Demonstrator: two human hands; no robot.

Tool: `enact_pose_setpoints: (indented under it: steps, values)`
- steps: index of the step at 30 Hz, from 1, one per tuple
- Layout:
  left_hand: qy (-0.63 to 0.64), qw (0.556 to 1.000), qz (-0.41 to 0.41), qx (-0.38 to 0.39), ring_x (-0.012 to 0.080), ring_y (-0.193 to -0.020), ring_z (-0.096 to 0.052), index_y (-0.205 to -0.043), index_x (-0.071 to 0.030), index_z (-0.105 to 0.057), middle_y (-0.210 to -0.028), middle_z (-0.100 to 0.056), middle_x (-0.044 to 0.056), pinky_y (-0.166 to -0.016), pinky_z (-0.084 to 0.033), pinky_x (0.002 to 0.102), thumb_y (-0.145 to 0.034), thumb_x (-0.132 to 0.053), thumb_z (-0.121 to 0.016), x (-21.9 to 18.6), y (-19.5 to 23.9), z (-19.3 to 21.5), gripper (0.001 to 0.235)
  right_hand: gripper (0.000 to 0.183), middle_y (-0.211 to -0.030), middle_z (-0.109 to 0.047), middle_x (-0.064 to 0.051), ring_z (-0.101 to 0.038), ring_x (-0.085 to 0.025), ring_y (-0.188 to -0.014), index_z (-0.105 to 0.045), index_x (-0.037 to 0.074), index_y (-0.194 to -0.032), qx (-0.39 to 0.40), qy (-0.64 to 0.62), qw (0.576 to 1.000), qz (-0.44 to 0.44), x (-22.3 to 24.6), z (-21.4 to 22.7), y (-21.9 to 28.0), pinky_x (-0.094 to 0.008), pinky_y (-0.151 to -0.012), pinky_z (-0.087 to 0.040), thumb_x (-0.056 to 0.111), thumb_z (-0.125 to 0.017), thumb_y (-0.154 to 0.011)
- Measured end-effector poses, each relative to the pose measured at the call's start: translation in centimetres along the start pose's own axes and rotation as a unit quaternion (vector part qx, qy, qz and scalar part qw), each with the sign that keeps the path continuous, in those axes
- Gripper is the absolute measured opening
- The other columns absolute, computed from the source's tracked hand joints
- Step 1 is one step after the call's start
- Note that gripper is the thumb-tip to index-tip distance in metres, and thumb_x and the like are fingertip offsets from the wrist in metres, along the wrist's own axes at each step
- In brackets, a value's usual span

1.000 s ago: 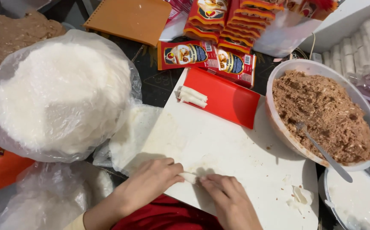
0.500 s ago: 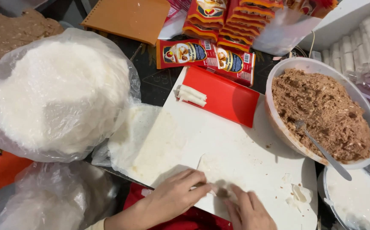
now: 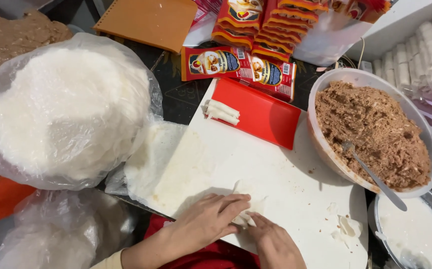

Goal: The person places a brown filling onto a thin white sheet, rolls it into a cylindrical shape, and places it on a red tray. The person repeats this process multiple times, handling the sheets and filling by hand.

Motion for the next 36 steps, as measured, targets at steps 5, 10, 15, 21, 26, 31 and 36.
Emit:
enact_pose_setpoints:
  steps: [5, 10, 15, 21, 26, 31, 36]
  values:
    - [0.033, 0.999, 0.003, 0.013, 0.0245, -0.097, -0.056, -0.122, -0.007, -0.073, -0.086, -0.074, 0.005, -0.076, -0.050, 0.034, -0.100, -0.031, -0.078, 1.1, -1.6, 0.4, 0.033, 0.044, -0.127, -0.078, 0.005, -0.068, -0.018, -0.114, -0.070, 0.023, -0.133, 0.069, -0.197, 0.934, -0.291, -6.5, -4.3, 1.7, -0.035, -0.094, -0.057, 0.035, -0.080, -0.092]
    - [0.017, 1.000, -0.009, 0.003, 0.0260, -0.085, -0.058, -0.090, -0.008, -0.075, -0.089, -0.059, 0.005, -0.078, -0.049, 0.039, -0.103, -0.028, -0.077, 1.8, -3.2, 0.1, 0.024, 0.016, -0.110, -0.065, -0.006, -0.069, -0.019, -0.095, -0.073, 0.004, -0.113, -0.078, -0.129, 0.974, -0.172, -5.2, -1.9, -0.2, -0.030, -0.081, -0.059, 0.014, -0.069, -0.101]
    - [-0.037, 0.999, 0.015, -0.030, 0.0277, -0.075, -0.059, -0.101, -0.005, -0.062, -0.090, -0.056, 0.009, -0.062, -0.051, 0.042, -0.103, -0.018, -0.080, 1.5, -2.9, 1.9, 0.022, 0.048, -0.121, -0.057, -0.013, -0.066, -0.027, -0.107, -0.067, 0.012, -0.147, -0.083, -0.024, 0.978, -0.189, -6.4, -2.4, 0.0, -0.040, -0.078, -0.061, 0.005, -0.069, -0.100]
    - [-0.042, 0.998, -0.042, 0.015, 0.0271, -0.088, -0.060, -0.102, -0.007, -0.062, -0.102, -0.057, 0.009, -0.080, -0.052, 0.039, -0.096, -0.010, -0.084, 1.7, -2.0, 1.5, 0.023, 0.045, -0.127, -0.067, -0.004, -0.066, -0.024, -0.112, -0.064, 0.011, -0.131, 0.008, -0.076, 0.986, -0.151, -6.4, -3.2, 0.0, -0.037, -0.086, -0.061, 0.027, -0.081, -0.093]
    - [-0.273, 0.960, -0.049, -0.046, 0.0300, -0.082, -0.052, -0.096, -0.008, -0.067, -0.094, -0.056, 0.010, -0.068, -0.049, 0.040, -0.098, 0.001, -0.058, 1.6, -3.9, -0.2, 0.012, 0.043, -0.117, -0.060, -0.011, -0.057, -0.032, -0.101, -0.066, 0.008, -0.144, 0.005, -0.032, 0.982, -0.184, -7.6, -2.7, -1.8, -0.043, -0.089, -0.055, 0.012, -0.064, -0.101]
    - [-0.260, 0.959, -0.074, -0.082, 0.0261, -0.082, -0.056, -0.103, -0.007, -0.064, -0.091, -0.058, 0.007, -0.074, -0.049, 0.037, -0.104, -0.002, -0.057, -0.1, -3.4, 1.0, 0.009, 0.044, -0.124, -0.063, -0.013, -0.063, -0.030, -0.110, -0.061, 0.005, -0.138, -0.030, -0.064, 0.986, -0.154, -5.6, -0.9, -2.7, -0.040, -0.094, -0.057, 0.004, -0.066, -0.094]
    - [-0.278, 0.956, -0.059, -0.078, 0.0265, -0.084, -0.055, -0.116, -0.003, -0.069, -0.094, -0.059, 0.006, -0.070, -0.050, 0.038, -0.104, -0.003, -0.061, 1.9, -4.3, -0.2, 0.014, 0.054, -0.124, -0.061, -0.016, -0.060, -0.032, -0.102, -0.056, 0.001, -0.148, 0.043, -0.015, 0.993, -0.108, -7.9, -2.8, -3.2, -0.042, -0.094, -0.053, -0.004, -0.058, -0.094]
Point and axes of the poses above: each hand's wrist, its own y-axis away from the middle knuckle, its own z-axis out of the back of the hand, x = y × z, the point moved 9 cm from there along -y, towards the middle knuckle
